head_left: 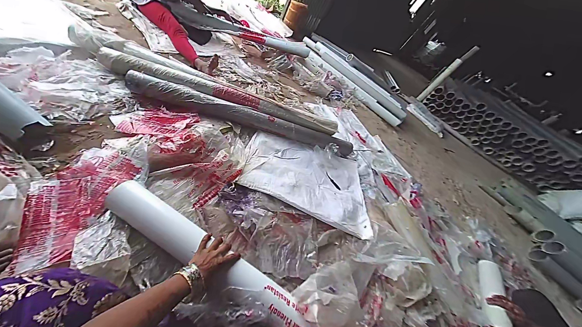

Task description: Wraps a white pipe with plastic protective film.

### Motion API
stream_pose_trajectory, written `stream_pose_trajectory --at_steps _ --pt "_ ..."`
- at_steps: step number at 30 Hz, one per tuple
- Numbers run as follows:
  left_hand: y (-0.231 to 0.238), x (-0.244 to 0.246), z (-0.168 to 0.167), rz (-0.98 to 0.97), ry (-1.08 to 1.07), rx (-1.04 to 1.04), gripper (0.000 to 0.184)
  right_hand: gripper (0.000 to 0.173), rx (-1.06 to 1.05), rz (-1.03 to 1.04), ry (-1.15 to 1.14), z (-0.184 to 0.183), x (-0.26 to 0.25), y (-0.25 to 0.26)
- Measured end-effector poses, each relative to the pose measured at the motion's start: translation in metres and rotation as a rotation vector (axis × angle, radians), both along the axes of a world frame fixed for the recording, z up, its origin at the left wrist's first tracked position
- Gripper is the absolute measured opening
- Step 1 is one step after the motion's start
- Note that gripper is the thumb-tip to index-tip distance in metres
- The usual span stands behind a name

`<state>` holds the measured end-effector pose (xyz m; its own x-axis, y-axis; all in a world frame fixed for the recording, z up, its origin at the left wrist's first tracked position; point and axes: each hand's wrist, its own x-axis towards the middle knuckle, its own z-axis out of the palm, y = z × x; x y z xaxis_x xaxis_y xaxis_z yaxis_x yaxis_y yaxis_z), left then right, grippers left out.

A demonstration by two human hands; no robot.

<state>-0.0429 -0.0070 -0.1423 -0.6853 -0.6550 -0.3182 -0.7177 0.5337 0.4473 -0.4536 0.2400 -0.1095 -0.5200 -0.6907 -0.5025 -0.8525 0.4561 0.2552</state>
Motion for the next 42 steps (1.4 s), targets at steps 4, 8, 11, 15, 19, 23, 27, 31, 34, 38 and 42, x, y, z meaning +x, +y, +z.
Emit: stream_pose_trajectory --at_steps 4,8,11,15,19,23,27,31,34,38,42 --pt "-0.017 0.014 0.001 -0.046 0.015 -0.083 0.064 0.100 0.083 -0.051 0.000 0.006 0.020 -0.006" --pt "-0.053 0.049 0.015 -0.044 0.008 -0.162 0.067 0.104 0.158 -0.043 -0.096 0.022 0.070 -0.017" --pt "-0.071 0.075 0.027 0.062 -0.006 -0.129 0.059 0.108 0.215 -0.018 -0.157 0.026 0.113 -0.031" --pt "-0.069 0.073 0.035 0.264 -0.127 -0.016 0.063 0.105 0.330 0.082 -0.242 0.005 0.119 -0.056" --pt "-0.053 0.052 0.040 0.253 -0.261 0.046 0.061 0.086 0.371 0.046 -0.387 0.035 0.103 -0.066" --pt "-0.029 0.022 0.054 0.145 -0.352 0.079 0.061 0.072 0.263 -0.023 -0.460 0.062 0.077 -0.077" --pt "-0.012 0.004 0.062 0.114 -0.324 0.152 0.061 0.068 0.017 -0.114 -0.418 0.084 0.062 -0.096" --pt "-0.006 0.002 0.065 0.143 -0.211 0.122 0.042 0.055 -0.134 -0.188 -0.263 0.106 0.055 -0.101" --pt "-0.002 -0.002 0.058 0.138 -0.160 0.087 0.033 0.044 -0.349 -0.234 -0.084 0.131 0.036 -0.087" --pt "0.001 -0.003 0.046 0.125 -0.065 -0.016 0.028 0.054 -0.581 -0.270 0.077 0.168 0.010 -0.043" --pt "0.002 -0.002 0.039 0.135 0.001 -0.067 0.024 0.043 -0.415 -0.228 -0.001 0.158 0.028 0.028"
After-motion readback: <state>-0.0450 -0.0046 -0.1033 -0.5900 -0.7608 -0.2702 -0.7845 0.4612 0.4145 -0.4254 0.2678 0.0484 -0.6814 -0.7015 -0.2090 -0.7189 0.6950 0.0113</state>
